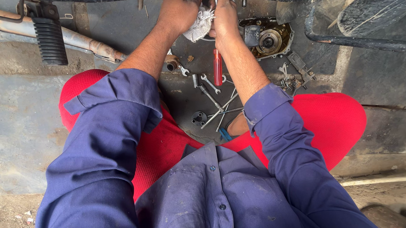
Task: The person sits on the floor and works on a motorcycle engine using various hand tools. They remove and install bolts, wipe parts with a cloth, and adjust components within the engine casing.
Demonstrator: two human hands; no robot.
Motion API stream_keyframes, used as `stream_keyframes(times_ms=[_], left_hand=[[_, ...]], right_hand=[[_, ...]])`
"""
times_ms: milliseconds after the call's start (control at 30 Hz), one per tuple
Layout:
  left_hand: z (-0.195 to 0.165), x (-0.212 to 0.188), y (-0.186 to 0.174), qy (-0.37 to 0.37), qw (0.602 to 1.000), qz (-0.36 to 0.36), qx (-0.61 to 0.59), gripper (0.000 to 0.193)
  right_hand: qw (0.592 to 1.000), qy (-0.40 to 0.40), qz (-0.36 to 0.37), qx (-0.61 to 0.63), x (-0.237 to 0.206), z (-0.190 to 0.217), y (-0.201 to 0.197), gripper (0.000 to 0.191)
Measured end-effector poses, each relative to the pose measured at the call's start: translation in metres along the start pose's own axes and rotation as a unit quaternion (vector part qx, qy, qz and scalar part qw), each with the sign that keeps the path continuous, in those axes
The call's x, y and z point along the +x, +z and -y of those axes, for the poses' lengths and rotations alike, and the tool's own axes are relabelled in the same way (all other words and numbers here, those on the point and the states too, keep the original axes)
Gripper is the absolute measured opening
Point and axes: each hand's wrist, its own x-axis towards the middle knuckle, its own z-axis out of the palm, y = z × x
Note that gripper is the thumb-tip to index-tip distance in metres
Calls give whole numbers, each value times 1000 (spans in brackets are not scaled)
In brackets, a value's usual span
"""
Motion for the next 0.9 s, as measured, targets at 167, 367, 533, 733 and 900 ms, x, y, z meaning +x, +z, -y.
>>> stream_keyframes(times_ms=[167,367,533,733,900], left_hand=[[-1,-4,-6,-19,1000,10,-6,36],[-2,-4,-8,-40,999,30,-17,34],[-3,-3,0,14,999,25,-40,32],[-9,-2,6,26,995,30,-87,29],[-14,-2,3,-11,990,27,-138,34]], right_hand=[[1000,-8,2,2,0,-2,1,50],[1000,-23,12,7,-3,-2,2,51],[999,7,4,46,-3,-2,1,49],[992,-40,53,108,-5,-1,3,44],[996,-21,66,52,-6,4,0,49]])
